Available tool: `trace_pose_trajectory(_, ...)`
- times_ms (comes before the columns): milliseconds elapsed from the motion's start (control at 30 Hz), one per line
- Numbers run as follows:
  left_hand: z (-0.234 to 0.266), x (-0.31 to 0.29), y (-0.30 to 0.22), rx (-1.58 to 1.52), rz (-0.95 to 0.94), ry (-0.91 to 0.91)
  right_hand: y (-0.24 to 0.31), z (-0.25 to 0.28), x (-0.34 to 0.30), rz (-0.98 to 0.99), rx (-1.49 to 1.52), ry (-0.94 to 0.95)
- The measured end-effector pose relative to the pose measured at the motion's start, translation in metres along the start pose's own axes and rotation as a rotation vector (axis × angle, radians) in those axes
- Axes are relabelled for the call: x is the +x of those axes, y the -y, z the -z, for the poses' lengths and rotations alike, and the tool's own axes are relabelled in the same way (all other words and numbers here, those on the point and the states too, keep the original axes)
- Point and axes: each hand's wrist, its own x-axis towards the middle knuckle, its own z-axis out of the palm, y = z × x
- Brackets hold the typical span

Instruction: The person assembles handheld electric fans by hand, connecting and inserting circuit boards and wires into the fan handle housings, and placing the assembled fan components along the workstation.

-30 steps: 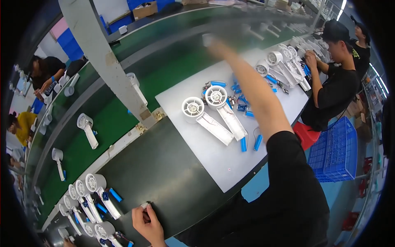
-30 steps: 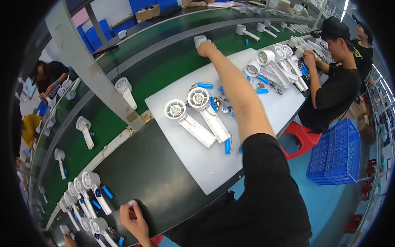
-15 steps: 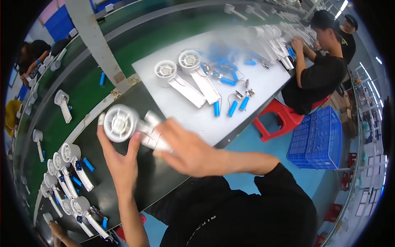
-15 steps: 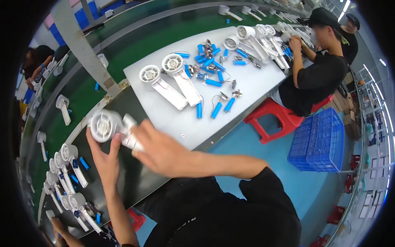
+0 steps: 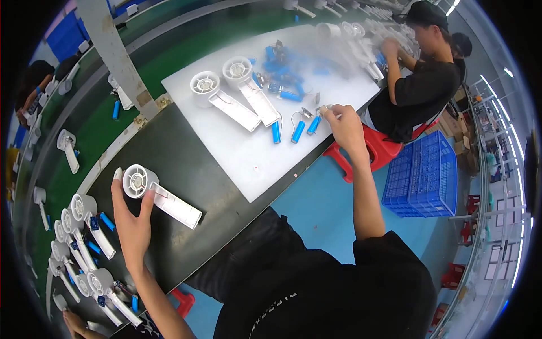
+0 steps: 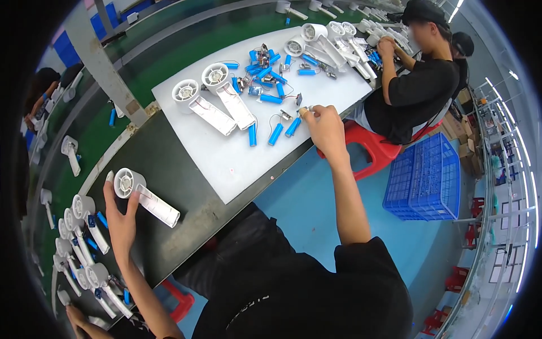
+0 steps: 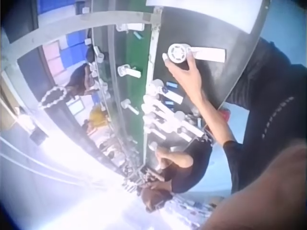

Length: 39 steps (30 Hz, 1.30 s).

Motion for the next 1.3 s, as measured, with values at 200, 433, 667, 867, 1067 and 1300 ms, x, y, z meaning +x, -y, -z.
trace_pose_trajectory(200, 0.022, -0.019, -0.007, 0.177, -0.136, -0.144, 0.008, -0.024, -0.002, 0.147, 0.713, 0.034)
trace_pose_trajectory(433, 0.023, -0.021, -0.029, -0.024, -0.256, -0.089, 0.024, 0.013, -0.017, 0.402, 0.788, -0.110)
trace_pose_trajectory(667, 0.010, -0.019, -0.036, -0.022, -0.302, 0.104, 0.115, -0.006, -0.054, 0.472, 1.042, 0.308)
trace_pose_trajectory(867, -0.004, -0.011, -0.023, 0.052, -0.372, 0.090, 0.182, -0.046, -0.085, 0.391, 1.035, 0.786)
trace_pose_trajectory(1067, -0.011, -0.010, -0.023, -0.134, -0.219, -0.022, 0.219, -0.071, -0.085, 0.498, 0.770, 0.916)
trace_pose_trajectory(1300, -0.015, -0.012, -0.012, -0.070, -0.393, -0.127, 0.246, -0.081, -0.085, 0.521, 0.631, 0.988)
